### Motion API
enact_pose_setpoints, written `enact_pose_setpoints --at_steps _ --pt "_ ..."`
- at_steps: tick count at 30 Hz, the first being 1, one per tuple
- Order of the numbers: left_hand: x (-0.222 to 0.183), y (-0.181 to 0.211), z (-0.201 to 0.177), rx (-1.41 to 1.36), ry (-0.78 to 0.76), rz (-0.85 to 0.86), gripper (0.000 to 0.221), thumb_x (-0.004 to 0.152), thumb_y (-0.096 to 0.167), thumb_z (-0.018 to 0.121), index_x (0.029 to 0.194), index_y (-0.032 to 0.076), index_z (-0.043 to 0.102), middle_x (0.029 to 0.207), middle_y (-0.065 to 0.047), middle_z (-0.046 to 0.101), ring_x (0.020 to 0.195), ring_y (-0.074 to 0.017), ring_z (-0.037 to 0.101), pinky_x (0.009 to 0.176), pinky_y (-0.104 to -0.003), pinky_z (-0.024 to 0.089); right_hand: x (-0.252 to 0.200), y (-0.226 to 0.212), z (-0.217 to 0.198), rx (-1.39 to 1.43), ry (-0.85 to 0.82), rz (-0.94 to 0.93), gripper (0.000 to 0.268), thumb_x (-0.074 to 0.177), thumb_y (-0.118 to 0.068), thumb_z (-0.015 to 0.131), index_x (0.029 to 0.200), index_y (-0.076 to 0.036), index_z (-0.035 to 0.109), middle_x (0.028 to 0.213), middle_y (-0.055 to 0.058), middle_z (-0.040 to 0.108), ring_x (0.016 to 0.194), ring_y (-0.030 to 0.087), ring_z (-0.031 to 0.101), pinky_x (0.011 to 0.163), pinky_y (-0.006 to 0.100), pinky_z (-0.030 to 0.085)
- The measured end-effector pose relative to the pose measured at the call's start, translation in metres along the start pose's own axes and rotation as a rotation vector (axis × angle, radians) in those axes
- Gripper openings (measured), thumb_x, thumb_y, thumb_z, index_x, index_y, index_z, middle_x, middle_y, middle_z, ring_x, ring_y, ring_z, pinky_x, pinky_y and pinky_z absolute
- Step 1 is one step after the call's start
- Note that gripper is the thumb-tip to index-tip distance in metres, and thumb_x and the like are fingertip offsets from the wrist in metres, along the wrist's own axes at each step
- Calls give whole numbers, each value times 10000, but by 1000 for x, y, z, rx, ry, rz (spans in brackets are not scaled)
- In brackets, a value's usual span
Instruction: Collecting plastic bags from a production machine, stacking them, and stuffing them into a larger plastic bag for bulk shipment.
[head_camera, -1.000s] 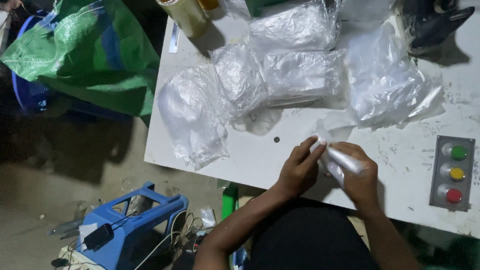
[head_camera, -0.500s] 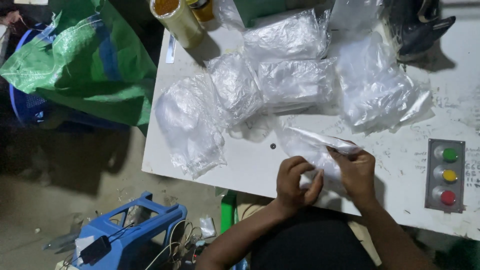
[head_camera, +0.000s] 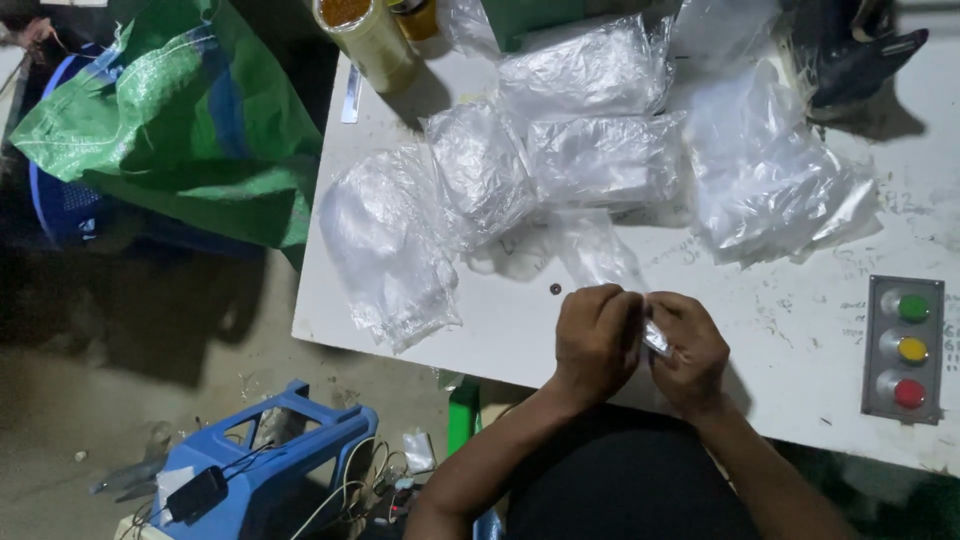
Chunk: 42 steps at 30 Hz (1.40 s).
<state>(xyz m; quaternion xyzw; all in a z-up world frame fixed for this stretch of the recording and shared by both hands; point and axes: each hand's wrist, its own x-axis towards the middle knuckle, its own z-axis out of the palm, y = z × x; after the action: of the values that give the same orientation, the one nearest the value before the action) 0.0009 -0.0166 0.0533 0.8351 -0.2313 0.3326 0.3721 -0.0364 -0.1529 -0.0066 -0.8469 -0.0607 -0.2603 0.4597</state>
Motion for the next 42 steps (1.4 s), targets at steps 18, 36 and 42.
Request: enact_pose_setpoints --at_steps 18,36,42 --pt "-33 24 9 -218 -117 44 70 892 39 643 956 53 666 850 -89 593 677 -295 569 602 -394 439 -6 32 -7 848 -84 809 191 970 -130 685 808 -29 674 659 73 646 546 140 631 521 289 541" --pt "-65 -97 -44 294 -621 -173 578 1103 320 368 1612 54 307 1695 -160 264 1582 -307 228 1299 -463 120 103 -28 -41 -313 -212 76 404 1098 -154 477 1443 46 546 1522 268 542 1364 432 514 1106 594 427" --pt "-44 -74 -40 -22 -148 -217 443 1096 246 497 1454 -14 522 1521 -222 521 1415 -385 520 1164 -509 439 138 -10 -69 -473 -861 439 673 1037 -369 360 1628 -116 161 1744 64 83 1611 200 46 1265 381 54"
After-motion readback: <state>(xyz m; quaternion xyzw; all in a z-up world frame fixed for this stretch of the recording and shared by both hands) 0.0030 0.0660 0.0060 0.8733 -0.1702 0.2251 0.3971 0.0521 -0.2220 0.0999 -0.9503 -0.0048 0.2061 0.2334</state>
